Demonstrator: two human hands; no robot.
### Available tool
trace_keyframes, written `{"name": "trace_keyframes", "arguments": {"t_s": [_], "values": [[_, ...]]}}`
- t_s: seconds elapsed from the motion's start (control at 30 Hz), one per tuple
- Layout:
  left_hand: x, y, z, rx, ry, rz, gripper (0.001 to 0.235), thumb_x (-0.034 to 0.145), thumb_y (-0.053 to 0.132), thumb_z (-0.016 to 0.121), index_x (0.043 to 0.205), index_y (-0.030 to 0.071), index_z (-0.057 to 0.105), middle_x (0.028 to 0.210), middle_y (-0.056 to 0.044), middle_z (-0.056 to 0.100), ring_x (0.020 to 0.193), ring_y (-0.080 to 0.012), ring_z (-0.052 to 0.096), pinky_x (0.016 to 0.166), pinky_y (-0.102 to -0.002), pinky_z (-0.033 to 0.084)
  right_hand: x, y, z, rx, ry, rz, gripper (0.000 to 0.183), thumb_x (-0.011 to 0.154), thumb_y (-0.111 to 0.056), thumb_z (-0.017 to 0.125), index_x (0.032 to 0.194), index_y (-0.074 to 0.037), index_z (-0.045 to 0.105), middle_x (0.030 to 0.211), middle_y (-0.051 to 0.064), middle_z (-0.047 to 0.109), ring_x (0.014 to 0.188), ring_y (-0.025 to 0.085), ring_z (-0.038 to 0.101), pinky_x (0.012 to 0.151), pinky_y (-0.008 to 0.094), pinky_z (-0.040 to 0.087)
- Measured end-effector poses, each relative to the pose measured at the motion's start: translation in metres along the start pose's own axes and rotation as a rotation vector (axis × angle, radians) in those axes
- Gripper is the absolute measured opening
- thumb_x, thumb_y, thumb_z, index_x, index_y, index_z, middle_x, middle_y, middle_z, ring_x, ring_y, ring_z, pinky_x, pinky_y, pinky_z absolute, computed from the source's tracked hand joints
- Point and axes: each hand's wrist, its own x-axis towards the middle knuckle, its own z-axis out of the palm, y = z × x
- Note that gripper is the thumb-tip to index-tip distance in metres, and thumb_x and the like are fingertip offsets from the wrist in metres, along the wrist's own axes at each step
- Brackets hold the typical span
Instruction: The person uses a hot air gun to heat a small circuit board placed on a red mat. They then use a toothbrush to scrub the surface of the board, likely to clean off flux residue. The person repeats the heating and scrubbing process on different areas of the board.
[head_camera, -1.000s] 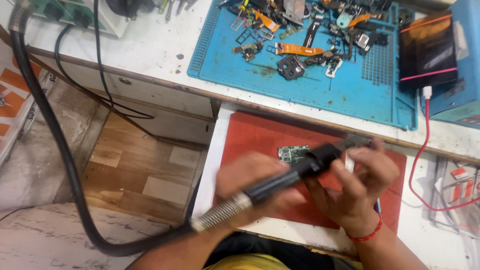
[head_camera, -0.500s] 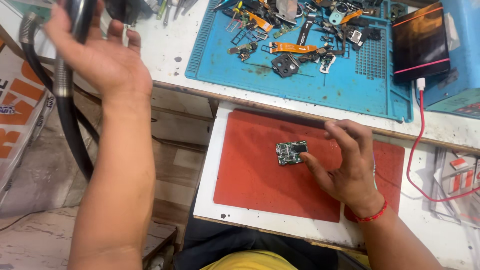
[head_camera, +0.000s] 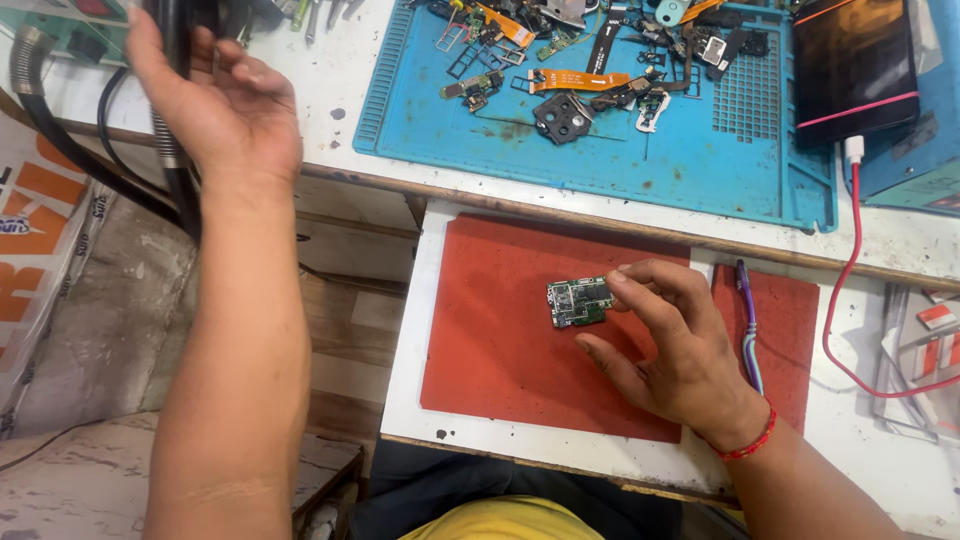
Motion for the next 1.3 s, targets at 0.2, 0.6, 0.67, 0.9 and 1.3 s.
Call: {"name": "trace_keyframes", "arguments": {"t_s": [0.2, 0.6, 0.67, 0.9, 1.3], "values": [[-0.002, -0.013, -0.010, -0.078, 0.079, -0.132, 0.053, 0.084, 0.055, 0.075, 0.086, 0.005, 0.059, 0.076, -0.007, 0.059, 0.059, -0.0148, 0.054, 0.053, -0.026, 0.047, 0.003, -0.001, -0.004, 0.053, -0.059, 0.037, 0.070, 0.083, -0.012, 0.087, 0.141, -0.006, 0.048, 0.128, 0.018, 0.052, 0.105, 0.027, 0.065, 0.087, 0.031, 0.063], [-0.216, -0.100, 0.055, 1.199, -1.068, 0.404, 0.081, 0.074, 0.049, 0.089, 0.136, 0.009, 0.056, 0.139, -0.015, 0.054, 0.141, -0.0358, 0.045, 0.121, -0.055, 0.039, 0.006, 0.004, -0.020, 0.489, -0.103, 0.215, 0.070, 0.091, -0.041, 0.083, 0.147, -0.013, 0.050, 0.141, 0.013, 0.049, 0.132, 0.028, 0.052, 0.112, 0.041, 0.047], [-0.244, -0.113, 0.062, 1.048, -1.297, 0.439, 0.078, 0.076, 0.054, 0.086, 0.140, 0.020, 0.057, 0.154, -0.029, 0.029, 0.150, -0.0438, 0.032, 0.124, -0.055, 0.038, 0.004, -0.003, -0.014, 0.750, -0.053, 0.052, 0.075, 0.097, -0.045, 0.079, 0.155, -0.014, 0.042, 0.158, 0.020, 0.031, 0.152, 0.032, 0.036, 0.128, 0.045, 0.036], [-0.265, -0.100, 0.065, 1.050, -1.606, 0.249, 0.074, 0.082, 0.049, 0.078, 0.146, 0.025, 0.049, 0.157, -0.020, 0.031, 0.152, -0.0403, 0.033, 0.122, -0.055, 0.036, -0.033, -0.032, 0.020, 0.682, -0.575, -0.285, 0.056, 0.108, -0.033, 0.062, 0.159, -0.021, 0.043, 0.174, 0.009, 0.031, 0.166, 0.039, 0.028, 0.136, 0.057, 0.025], [-0.268, -0.069, 0.038, 1.338, -1.999, 0.205, 0.075, 0.088, 0.038, 0.066, 0.155, 0.031, 0.035, 0.163, -0.019, 0.027, 0.149, -0.0367, 0.035, 0.116, -0.054, 0.036, -0.020, -0.073, 0.018, -0.178, -0.691, -0.565, 0.065, 0.099, -0.041, 0.055, 0.158, -0.053, 0.029, 0.173, -0.012, 0.012, 0.163, 0.036, 0.012, 0.132, 0.054, 0.029]]}}
